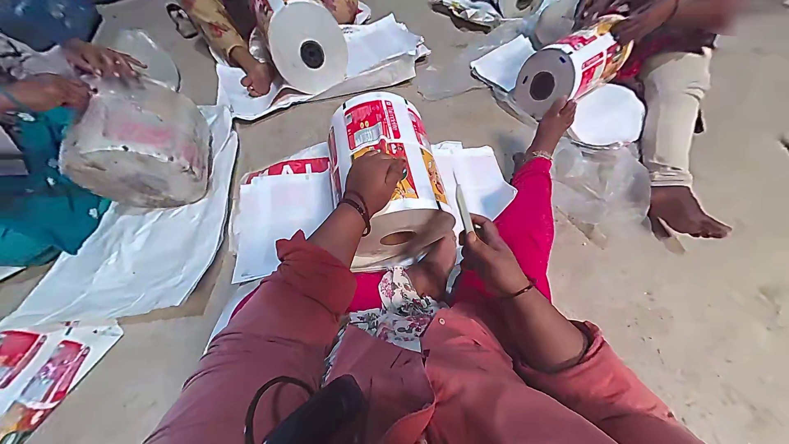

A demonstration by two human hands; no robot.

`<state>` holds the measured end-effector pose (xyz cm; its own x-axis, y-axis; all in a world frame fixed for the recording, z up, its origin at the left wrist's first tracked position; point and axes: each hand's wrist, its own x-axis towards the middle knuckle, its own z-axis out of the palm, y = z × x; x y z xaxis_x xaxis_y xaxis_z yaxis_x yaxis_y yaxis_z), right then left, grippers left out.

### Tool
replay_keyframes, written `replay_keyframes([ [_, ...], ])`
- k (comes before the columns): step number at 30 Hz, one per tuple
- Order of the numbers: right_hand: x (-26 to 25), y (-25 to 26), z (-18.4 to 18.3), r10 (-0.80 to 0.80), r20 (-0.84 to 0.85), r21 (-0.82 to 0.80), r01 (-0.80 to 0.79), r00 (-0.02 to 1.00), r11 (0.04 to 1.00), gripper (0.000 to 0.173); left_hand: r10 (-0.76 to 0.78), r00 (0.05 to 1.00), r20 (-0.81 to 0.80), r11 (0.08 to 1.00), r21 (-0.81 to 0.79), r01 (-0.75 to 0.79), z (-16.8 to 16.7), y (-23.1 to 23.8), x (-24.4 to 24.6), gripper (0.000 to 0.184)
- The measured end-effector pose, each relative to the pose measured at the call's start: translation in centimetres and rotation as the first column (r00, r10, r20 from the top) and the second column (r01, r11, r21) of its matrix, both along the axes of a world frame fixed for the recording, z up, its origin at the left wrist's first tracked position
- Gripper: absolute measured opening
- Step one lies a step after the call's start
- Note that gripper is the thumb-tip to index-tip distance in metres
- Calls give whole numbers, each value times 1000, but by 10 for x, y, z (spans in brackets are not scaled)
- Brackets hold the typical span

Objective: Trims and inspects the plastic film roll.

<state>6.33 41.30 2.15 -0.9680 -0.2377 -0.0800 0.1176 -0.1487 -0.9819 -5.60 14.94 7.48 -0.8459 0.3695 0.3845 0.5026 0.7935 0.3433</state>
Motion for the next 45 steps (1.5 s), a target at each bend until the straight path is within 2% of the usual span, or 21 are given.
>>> replay_keyframes([
  [1, 1, -1, 3, -1, -28, 61, 2, 1000, 998, 44, 2, 1000, 6, 1000, 8, -2, 0, -1, 1, 61],
  [5, 2, -10, 26, 65, -126, 337, -19, 990, 941, 29, -7, 1000, 2, 1000, 31, 7, -3, -1, 0, 63],
  [7, 3, -19, 38, 82, -207, 512, 36, 975, 858, 32, -15, 1000, -3, 999, 33, 15, -2, -1, -1, 63],
  [9, 3, -27, 50, 149, -223, 672, 41, 963, 739, 45, -18, 1000, 24, 999, 27, 18, -2, -2, -1, 64],
  [11, 2, -37, 62, 190, -196, 765, 29, 962, 643, 54, -28, 999, 24, 999, 29, 27, -2, -4, -1, 66],
  [12, 1, -42, 67, 196, -211, 795, 51, 958, 605, 53, -32, 999, 14, 999, 31, 32, -2, -4, -2, 65],
  [15, 0, -52, 77, 205, -215, 847, 78, 955, 525, 48, -32, 999, 16, 999, 43, 31, -2, -3, -1, 64],
  [21, 0, -66, 86, 268, -129, 925, 19, 955, 380, 51, -50, 998, -30, 997, 61, 52, -2, -2, 0, 61],
  [27, 0, -74, 97, 282, -98, 942, -2, 954, 335, 53, -58, 998, -36, 996, 64, 60, -1, -2, 1, 61],
  [33, 4, -91, 113, 314, -61, 994, 30, 947, 103, 53, -68, 997, -30, 997, 18, 69, -2, -2, -2, 63],
  [37, 21, -93, 122, 285, 78, 997, -69, 955, -44, 57, -58, 998, 9, 998, 9, 58, 2, -2, -1, 64],
  [40, 27, -79, 126, 310, 95, 995, -95, 946, -15, 52, -65, 998, 10, 998, 15, 64, 1, 1, -2, 65],
  [45, 23, -67, 115, 291, -145, 981, 99, 946, 168, 49, -66, 998, -4, 995, 70, 66, 0, -2, -2, 63],
])
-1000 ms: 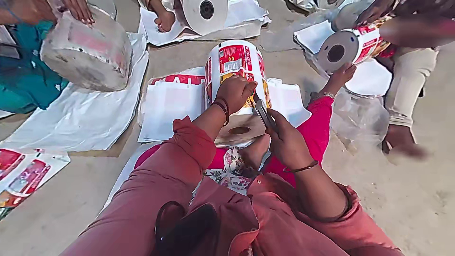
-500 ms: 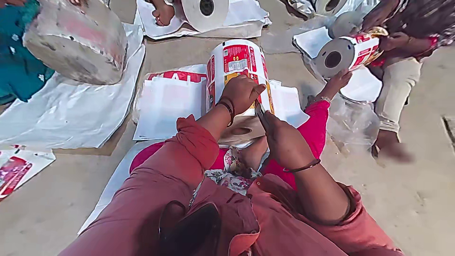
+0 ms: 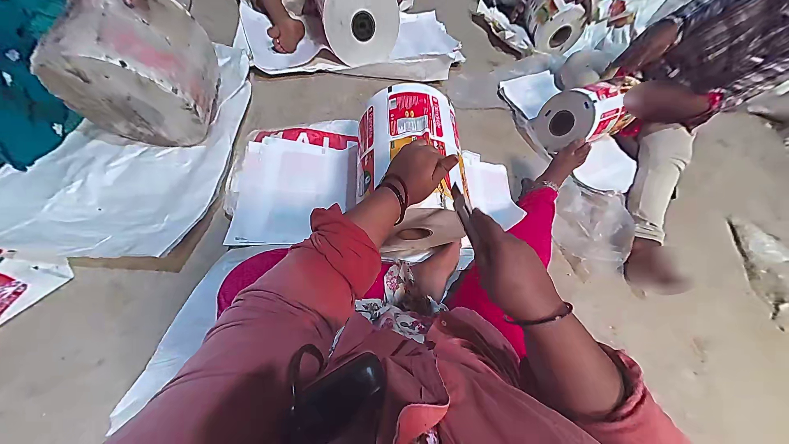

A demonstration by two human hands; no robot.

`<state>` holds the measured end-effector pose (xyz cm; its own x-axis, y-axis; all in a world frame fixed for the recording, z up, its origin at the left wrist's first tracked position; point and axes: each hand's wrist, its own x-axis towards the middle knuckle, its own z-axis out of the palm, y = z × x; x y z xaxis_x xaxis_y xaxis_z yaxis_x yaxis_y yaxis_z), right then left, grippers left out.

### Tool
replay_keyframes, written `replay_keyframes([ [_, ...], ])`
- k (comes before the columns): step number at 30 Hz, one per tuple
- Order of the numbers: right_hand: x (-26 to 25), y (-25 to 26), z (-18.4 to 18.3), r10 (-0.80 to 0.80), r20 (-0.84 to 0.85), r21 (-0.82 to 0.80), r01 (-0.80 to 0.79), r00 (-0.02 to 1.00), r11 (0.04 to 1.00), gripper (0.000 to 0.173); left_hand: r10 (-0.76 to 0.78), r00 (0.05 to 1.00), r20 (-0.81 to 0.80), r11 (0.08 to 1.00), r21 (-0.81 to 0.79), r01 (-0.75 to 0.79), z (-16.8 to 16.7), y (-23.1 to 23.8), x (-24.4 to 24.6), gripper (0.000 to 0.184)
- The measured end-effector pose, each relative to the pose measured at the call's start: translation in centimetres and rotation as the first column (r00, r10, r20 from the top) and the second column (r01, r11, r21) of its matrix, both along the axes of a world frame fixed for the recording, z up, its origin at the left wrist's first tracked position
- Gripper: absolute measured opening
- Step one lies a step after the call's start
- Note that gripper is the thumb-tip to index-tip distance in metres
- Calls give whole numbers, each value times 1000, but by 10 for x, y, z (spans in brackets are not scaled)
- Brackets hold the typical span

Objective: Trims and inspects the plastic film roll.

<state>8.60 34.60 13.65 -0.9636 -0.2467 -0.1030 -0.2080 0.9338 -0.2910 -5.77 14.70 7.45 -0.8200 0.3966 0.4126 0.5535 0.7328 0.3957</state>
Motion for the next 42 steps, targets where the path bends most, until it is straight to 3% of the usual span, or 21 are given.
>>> replay_keyframes([
  [4, -17, -17, -3, -11, 21, -24, 11, 1000, 1000, 49, 12, 1000, 13, 1000, -5, -12, 2, 0, 2, 61],
  [8, -20, -31, -4, -14, 79, 95, 7, 997, 995, 52, 23, 1000, 0, 1000, 19, -23, 4, 0, 2, 59],
  [11, -10, -31, 3, -19, 159, 213, -16, 987, 977, 60, 168, 985, -21, 960, 230, -159, -5, -3, 5, 56],
  [14, -4, -19, 10, 18, 159, 215, -52, 987, 975, 54, 164, 986, -1, 920, 361, -152, -7, -4, -1, 58],
  [16, -1, -5, 10, 54, 126, 97, -67, 991, 993, 48, 146, 983, 112, 826, 532, -183, -11, -6, -2, 55],
  [18, -1, 14, -3, 41, 74, -144, -30, 996, 989, 47, 100, 974, 205, 693, 688, -215, -18, -11, -3, 55],
  [21, -11, 41, -33, -72, 5, -543, 63, 997, 837, 51, 26, 970, 243, 551, 806, -217, -18, -23, -7, 53],
  [24, -25, 53, -52, -137, 141, -731, 196, 981, 653, 38, 22, 953, 302, 531, 804, -267, -8, -32, -2, 51],
  [27, -45, 54, -69, -134, 167, -773, 214, 977, 597, 42, 29, 955, 295, 586, 769, -256, 0, -34, -6, 50],
  [30, -66, 43, -69, -105, 149, -746, 181, 983, 641, 48, 60, 960, 274, 623, 741, -251, -5, -25, -7, 51],
  [35, -136, 11, -31, -65, -9, -463, 54, 998, 885, 53, 149, 943, 297, 656, 684, -319, -7, -5, 14, 57],
  [38, -190, -12, -8, -12, 6, -343, 13, 1000, 939, 50, 45, 945, 324, 515, 803, -300, -21, -17, 15, 61],
  [40, -223, -28, 0, 10, 25, -278, -3, 1000, 961, 48, -72, 967, 243, 359, 911, -202, -30, -24, 6, 58],
  [42, -246, -44, 5, 10, 27, -213, -4, 1000, 977, 45, -120, 973, 198, 282, 946, -158, -33, -26, 1, 56],
])
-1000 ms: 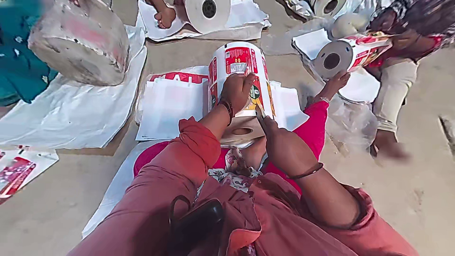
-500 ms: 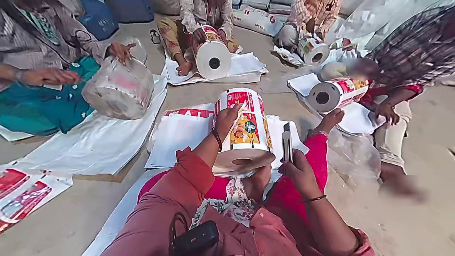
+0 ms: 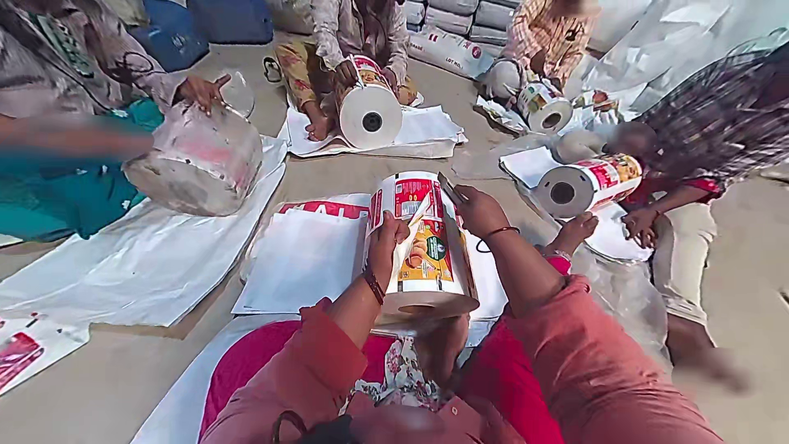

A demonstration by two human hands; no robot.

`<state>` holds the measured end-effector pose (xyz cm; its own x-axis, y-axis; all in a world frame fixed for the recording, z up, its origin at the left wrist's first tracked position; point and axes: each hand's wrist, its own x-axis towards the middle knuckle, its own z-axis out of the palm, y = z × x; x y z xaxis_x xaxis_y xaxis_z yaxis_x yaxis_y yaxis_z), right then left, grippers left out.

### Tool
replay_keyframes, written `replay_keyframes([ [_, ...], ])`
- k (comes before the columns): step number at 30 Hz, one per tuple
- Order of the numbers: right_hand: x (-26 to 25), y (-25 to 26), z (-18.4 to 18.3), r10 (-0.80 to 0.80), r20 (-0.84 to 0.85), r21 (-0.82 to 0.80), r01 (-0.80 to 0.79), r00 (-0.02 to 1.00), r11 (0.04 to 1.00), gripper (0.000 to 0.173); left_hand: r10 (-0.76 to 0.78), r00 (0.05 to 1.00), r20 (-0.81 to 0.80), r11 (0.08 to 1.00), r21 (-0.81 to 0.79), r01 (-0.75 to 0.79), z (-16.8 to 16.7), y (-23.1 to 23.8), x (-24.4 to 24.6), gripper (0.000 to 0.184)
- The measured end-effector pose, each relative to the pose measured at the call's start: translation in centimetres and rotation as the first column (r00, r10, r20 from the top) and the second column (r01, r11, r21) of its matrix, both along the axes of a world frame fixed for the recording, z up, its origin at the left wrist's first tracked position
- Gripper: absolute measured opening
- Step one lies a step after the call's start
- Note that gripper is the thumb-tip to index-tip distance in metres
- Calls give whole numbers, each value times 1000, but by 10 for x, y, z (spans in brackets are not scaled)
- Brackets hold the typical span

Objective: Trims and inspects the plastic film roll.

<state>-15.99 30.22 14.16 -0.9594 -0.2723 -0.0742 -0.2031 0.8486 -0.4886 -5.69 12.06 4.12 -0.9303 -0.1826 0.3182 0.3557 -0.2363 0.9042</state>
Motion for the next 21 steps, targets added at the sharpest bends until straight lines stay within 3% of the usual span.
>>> replay_keyframes([
  [6, -39, -33, 1, 17, -55, 133, -10, 998, 991, 36, 20, 1000, -3, 1000, 10, -20, 1, -3, 1, 51],
  [13, -31, -58, 16, 26, -95, 337, 8, 995, 941, 38, -21, 1000, 20, 987, 160, 17, 4, 0, 0, 49],
  [21, -41, -58, 36, 148, -22, 439, -124, 989, 890, 33, -34, 998, 57, 988, 155, 25, 4, -1, 2, 51],
])
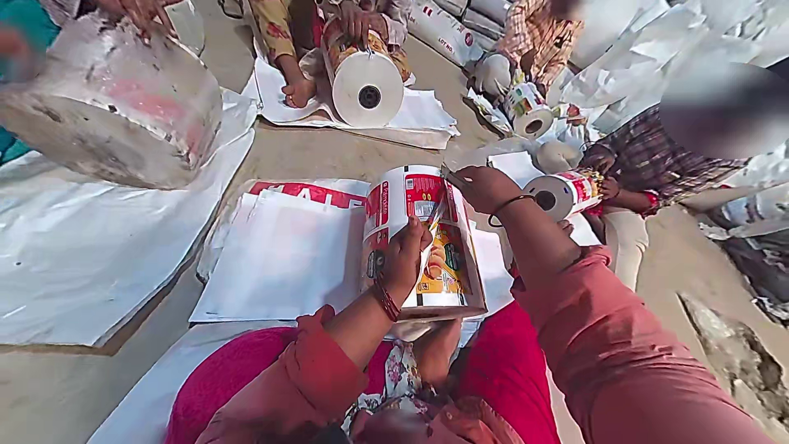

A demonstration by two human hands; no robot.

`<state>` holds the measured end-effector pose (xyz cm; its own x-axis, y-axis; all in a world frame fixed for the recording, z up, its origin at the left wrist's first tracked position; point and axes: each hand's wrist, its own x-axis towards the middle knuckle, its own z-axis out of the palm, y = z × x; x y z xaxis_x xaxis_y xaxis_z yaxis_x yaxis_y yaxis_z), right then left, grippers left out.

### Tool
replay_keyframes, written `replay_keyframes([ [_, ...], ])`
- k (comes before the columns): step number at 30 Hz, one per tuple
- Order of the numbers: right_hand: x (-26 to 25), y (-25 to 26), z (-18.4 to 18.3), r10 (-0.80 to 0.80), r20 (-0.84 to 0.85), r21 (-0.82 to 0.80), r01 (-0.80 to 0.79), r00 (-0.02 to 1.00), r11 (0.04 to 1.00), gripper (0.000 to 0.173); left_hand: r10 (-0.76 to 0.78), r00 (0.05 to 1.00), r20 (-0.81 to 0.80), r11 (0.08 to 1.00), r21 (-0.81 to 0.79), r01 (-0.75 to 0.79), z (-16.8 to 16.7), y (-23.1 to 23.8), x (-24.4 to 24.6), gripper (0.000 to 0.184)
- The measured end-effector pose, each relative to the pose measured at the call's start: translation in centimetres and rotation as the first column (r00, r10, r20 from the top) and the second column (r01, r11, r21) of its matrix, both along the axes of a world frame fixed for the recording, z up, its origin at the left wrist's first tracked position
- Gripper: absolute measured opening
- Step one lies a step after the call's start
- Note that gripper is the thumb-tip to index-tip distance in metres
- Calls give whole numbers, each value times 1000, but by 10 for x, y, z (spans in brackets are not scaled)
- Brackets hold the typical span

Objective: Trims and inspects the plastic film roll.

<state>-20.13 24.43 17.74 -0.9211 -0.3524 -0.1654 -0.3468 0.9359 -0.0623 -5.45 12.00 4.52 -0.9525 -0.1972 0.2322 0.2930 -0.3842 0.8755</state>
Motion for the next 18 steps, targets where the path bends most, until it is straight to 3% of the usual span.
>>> replay_keyframes([
  [18, 75, 13, 35, -52, 225, 119, 26, 973, 993, 35, 43, 999, -21, 998, -46, -44, 1, -1, 3, 58],
])
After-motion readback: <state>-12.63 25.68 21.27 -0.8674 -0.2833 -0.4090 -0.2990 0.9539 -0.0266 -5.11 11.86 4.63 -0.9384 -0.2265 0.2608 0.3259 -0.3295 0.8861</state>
